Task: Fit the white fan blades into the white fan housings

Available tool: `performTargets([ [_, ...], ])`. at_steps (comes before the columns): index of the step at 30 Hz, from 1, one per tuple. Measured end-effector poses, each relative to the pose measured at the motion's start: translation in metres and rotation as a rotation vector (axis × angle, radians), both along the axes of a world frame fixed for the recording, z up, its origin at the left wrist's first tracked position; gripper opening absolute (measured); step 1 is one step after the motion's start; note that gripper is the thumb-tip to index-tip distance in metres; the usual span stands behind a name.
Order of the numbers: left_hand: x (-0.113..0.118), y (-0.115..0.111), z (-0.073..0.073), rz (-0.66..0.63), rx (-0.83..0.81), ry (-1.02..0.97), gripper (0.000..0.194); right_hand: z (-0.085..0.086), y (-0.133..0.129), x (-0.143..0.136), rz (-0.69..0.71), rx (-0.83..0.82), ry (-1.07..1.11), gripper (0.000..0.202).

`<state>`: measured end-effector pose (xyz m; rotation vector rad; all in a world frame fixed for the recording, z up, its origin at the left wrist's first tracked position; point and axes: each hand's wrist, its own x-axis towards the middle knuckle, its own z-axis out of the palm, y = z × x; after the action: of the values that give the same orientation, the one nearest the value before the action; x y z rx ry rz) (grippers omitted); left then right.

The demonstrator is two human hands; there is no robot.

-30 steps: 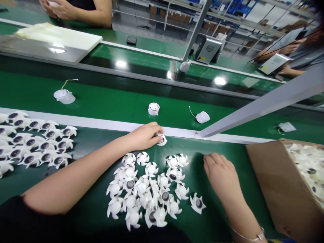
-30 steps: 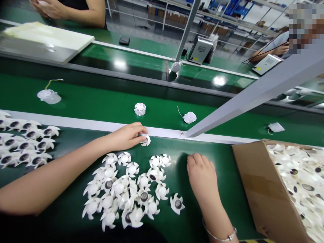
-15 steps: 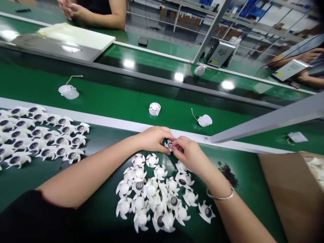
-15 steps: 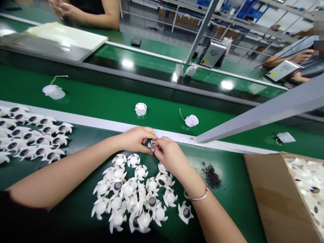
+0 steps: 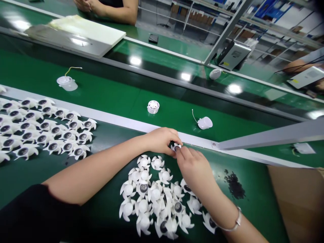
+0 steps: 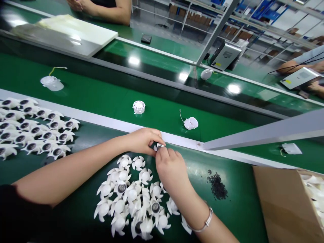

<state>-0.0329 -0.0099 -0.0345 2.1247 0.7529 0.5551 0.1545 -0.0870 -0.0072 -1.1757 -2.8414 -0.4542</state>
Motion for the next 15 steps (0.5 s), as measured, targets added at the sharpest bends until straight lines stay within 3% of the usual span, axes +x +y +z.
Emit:
performTargets([
  [4, -0.001, 0.001, -0.003, -0.005, -0.02, -0.003, 0.042, 0.013, 0.001, 0.005, -0.022, -0.074, 0.019, 0.02],
  [6, -0.001, 0.002, -0.004, -0.01, -0.005, -0.002, 0.045, 0.019, 0.023, 0.012, -0.134, -0.107, 0.116, 0.018],
  [8, -0.002, 0.001, -0.006, -0.013, 0.019, -0.001, 0.049, 0.021, 0.056, 0.02, -0.296, -0.036, 0.213, 0.023],
  [10, -0.002, 0.0, -0.006, -0.014, 0.032, -0.005, 0.051, 0.017, 0.092, 0.028, -0.403, 0.041, 0.209, 0.05],
  [12, -0.003, -0.002, -0.005, -0.004, 0.035, -0.01, 0.052, 0.009, 0.119, 0.035, -0.399, -0.041, 0.143, 0.063],
  [15, -0.005, -0.004, -0.003, 0.02, 0.02, -0.052, 0.058, 0.001, 0.128, 0.044, -0.367, -0.16, 0.129, 0.049],
])
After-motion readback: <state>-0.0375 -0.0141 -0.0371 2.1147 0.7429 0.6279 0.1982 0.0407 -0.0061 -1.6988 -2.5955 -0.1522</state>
